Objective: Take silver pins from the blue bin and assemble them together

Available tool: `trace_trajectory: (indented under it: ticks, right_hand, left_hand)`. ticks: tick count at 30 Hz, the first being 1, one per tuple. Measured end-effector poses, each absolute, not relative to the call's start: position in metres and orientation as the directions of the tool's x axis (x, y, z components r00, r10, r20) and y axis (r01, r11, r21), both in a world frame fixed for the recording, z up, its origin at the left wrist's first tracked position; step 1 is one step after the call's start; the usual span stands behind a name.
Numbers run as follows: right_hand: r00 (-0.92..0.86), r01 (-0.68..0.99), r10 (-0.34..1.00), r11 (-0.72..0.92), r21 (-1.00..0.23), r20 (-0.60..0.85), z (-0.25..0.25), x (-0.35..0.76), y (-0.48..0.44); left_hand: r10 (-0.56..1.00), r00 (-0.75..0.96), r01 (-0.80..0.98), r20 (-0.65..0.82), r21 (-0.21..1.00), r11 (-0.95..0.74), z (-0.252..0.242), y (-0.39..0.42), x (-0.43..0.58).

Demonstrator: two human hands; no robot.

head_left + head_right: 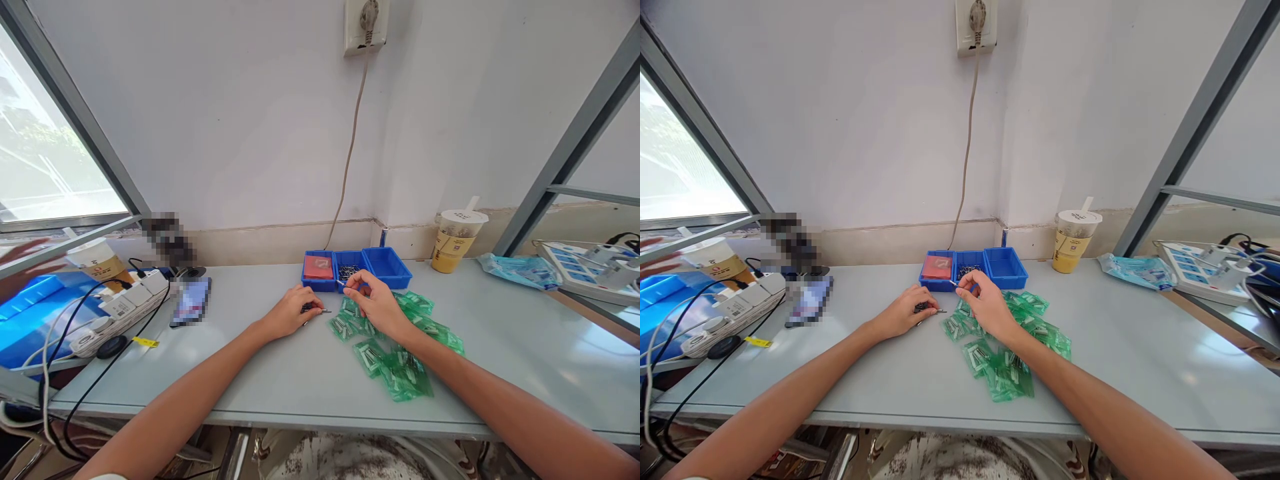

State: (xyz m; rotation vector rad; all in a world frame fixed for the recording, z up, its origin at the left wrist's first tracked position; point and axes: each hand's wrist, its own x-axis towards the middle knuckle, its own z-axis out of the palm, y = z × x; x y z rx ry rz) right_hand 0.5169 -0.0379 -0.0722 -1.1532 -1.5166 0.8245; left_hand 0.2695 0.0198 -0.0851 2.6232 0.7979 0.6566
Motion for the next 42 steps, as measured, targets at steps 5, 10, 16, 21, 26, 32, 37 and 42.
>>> trace_trajectory:
  ticks: [5,10,16,21,26,32,37,42]
  right_hand:
    - [-0.029,0.247,0.951,0.305,-0.92,0.308,-0.074,0.5173,-0.0359]
    - [-0.032,0.243,0.952,0.303,-0.921,0.305,-0.0745,0.518,-0.0353]
    - [-0.034,0.232,0.954,0.298,-0.926,0.298,-0.0745,0.518,-0.0355]
    - [-0.038,0.237,0.953,0.301,-0.924,0.3,-0.0748,0.5187,-0.035]
    - [-0.044,0.246,0.953,0.3,-0.922,0.298,-0.0762,0.5194,-0.034]
    - [-0.039,0.247,0.954,0.299,-0.922,0.299,-0.0765,0.5189,-0.0344]
    - [-0.04,0.237,0.954,0.298,-0.925,0.298,-0.0763,0.5188,-0.0344]
    - [-0.041,0.222,0.955,0.294,-0.93,0.292,-0.0764,0.5189,-0.034]
  left_hand:
    - [0.599,0.732,0.439,0.325,0.447,-0.78,-0.0834,0.0193,0.2699]
    - [0.61,0.728,0.443,0.314,0.464,-0.767,-0.0824,0.0188,0.2704]
    - [0.606,0.724,0.437,0.329,0.461,-0.772,-0.0834,0.0193,0.2711]
    - [0.605,0.721,0.44,0.337,0.452,-0.776,-0.0845,0.0196,0.2711]
    - [0.594,0.721,0.436,0.356,0.434,-0.789,-0.0851,0.0202,0.2707]
    - [0.605,0.708,0.453,0.365,0.422,-0.785,-0.086,0.0204,0.2697]
    - [0.606,0.712,0.459,0.356,0.417,-0.785,-0.0842,0.0178,0.2694]
    - [0.6,0.717,0.448,0.356,0.423,-0.787,-0.0823,0.0159,0.2697]
